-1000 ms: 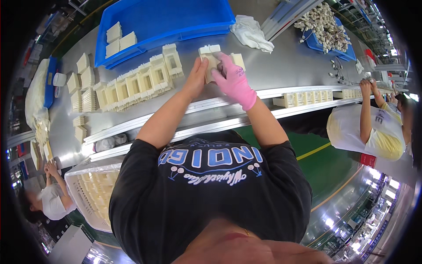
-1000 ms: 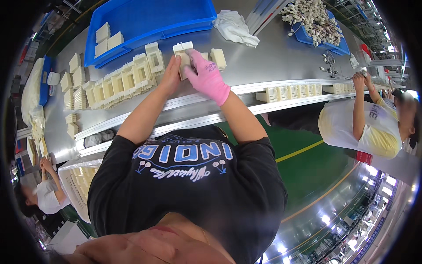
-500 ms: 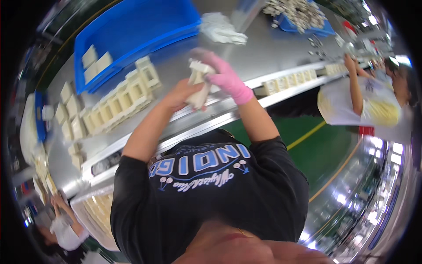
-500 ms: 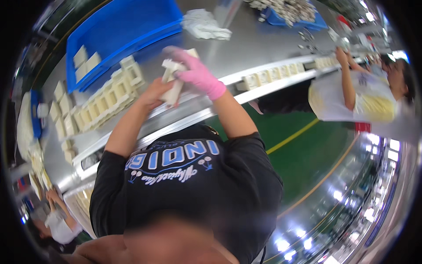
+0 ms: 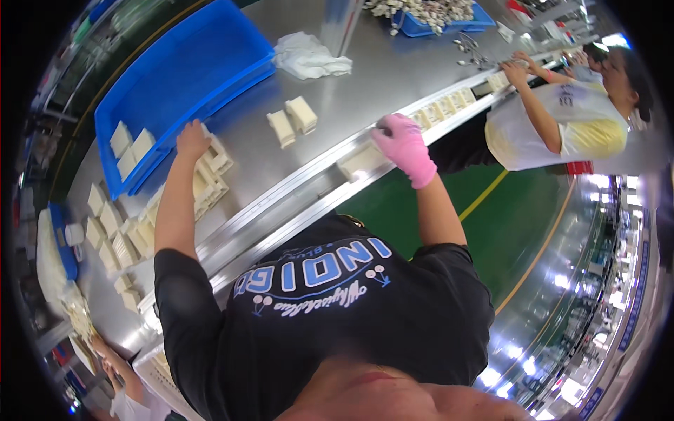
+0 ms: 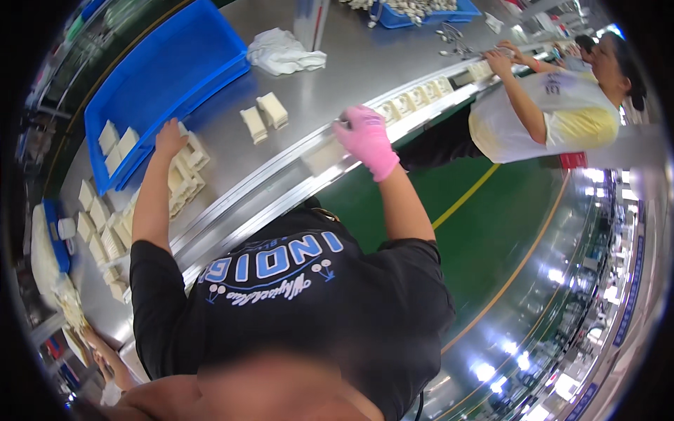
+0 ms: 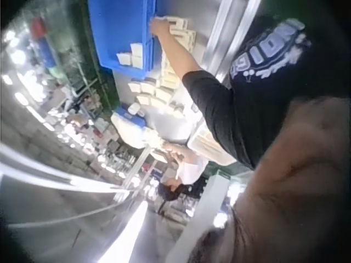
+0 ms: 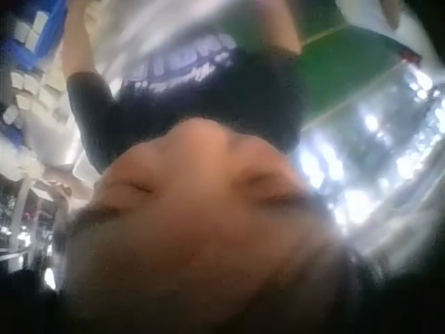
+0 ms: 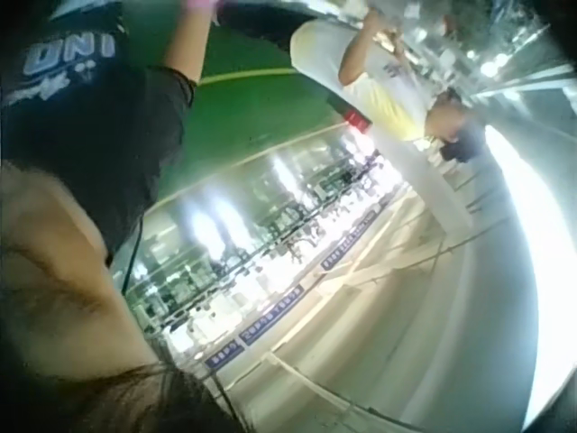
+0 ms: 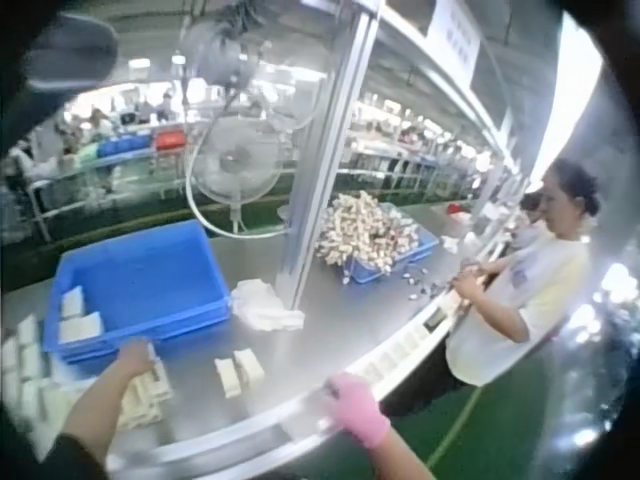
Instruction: Assembling and aligning white plastic components on a production line in a factory.
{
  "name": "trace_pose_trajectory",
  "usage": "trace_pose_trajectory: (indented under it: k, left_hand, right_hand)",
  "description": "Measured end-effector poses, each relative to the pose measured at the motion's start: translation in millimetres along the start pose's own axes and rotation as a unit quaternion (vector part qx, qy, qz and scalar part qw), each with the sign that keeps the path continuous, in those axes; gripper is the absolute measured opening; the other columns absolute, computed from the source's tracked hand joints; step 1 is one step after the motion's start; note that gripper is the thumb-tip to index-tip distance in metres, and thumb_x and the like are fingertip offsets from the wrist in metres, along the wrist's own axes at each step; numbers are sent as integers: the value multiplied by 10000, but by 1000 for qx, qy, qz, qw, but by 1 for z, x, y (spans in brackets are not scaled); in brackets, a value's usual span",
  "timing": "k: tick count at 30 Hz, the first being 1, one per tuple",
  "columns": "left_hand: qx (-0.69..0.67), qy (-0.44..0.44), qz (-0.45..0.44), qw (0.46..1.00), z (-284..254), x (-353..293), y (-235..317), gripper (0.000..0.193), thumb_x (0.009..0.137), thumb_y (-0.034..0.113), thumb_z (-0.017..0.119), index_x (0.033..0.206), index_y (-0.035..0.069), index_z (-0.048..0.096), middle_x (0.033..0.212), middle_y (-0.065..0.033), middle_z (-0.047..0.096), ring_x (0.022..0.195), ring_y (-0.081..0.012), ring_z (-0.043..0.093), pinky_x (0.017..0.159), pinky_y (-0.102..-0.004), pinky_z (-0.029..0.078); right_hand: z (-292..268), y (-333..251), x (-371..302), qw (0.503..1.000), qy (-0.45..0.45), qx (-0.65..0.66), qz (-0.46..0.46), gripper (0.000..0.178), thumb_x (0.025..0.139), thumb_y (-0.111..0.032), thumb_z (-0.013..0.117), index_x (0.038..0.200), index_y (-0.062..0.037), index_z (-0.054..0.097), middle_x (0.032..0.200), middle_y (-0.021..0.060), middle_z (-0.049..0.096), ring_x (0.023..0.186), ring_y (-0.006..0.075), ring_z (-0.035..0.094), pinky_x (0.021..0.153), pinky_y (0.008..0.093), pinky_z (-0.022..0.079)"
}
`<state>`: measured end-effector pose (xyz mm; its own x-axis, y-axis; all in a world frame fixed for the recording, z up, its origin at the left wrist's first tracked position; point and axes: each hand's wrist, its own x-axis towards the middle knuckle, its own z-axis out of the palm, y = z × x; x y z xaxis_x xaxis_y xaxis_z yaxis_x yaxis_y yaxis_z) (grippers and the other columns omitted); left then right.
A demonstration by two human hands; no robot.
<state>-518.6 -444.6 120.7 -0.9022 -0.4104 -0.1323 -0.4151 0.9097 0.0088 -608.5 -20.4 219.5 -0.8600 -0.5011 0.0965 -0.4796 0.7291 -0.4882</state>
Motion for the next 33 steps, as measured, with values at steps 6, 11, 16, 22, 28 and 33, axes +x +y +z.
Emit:
trace_pose_trajectory:
  k: [6,11,16,22,28,33]
  left_hand:
    - [-43,34,7,998,16,22,-17,273,686,163,561,918,31,504,921,-155,559,849,-344,551,717,-424,438]
    - [-206,62,14,977,-25,10,-13,190,685,156,560,834,42,535,792,-144,575,776,-324,563,651,-395,434]
    - [-389,159,18,907,-45,-13,2,166,690,68,559,850,47,522,721,-55,530,622,-139,485,579,-264,393]
    - [-592,136,-6,795,-55,-36,25,269,709,-31,485,963,55,509,857,-39,526,757,-138,525,609,-238,419]
    - [-640,170,-7,750,-62,-52,42,439,700,-115,407,1104,57,409,1036,-95,451,856,-180,528,725,-277,475]
    - [-734,140,-44,664,-70,-76,46,430,711,-79,457,1111,76,424,966,-101,511,751,-172,547,683,-280,475]
  right_hand:
    - [39,3,8,986,79,15,-147,251,689,-214,593,894,-69,584,947,133,536,863,294,505,746,356,408]
    - [47,-6,-7,987,69,77,-120,313,695,-102,590,993,-26,531,993,141,512,894,240,506,806,340,401]
    - [41,-33,-13,970,-70,177,-150,347,708,-90,571,1038,-9,498,872,124,528,783,251,521,749,337,421]
    - [11,-49,13,939,-199,-274,-67,334,744,-321,537,961,-70,507,889,129,538,881,250,515,782,383,388]
    - [21,-32,14,889,-279,-280,-230,395,727,-255,548,1075,-94,453,1038,133,484,1052,291,430,938,472,240]
    - [24,20,18,894,-96,-430,-80,455,695,-167,570,1122,-103,428,1084,108,471,1093,296,398,947,492,223]
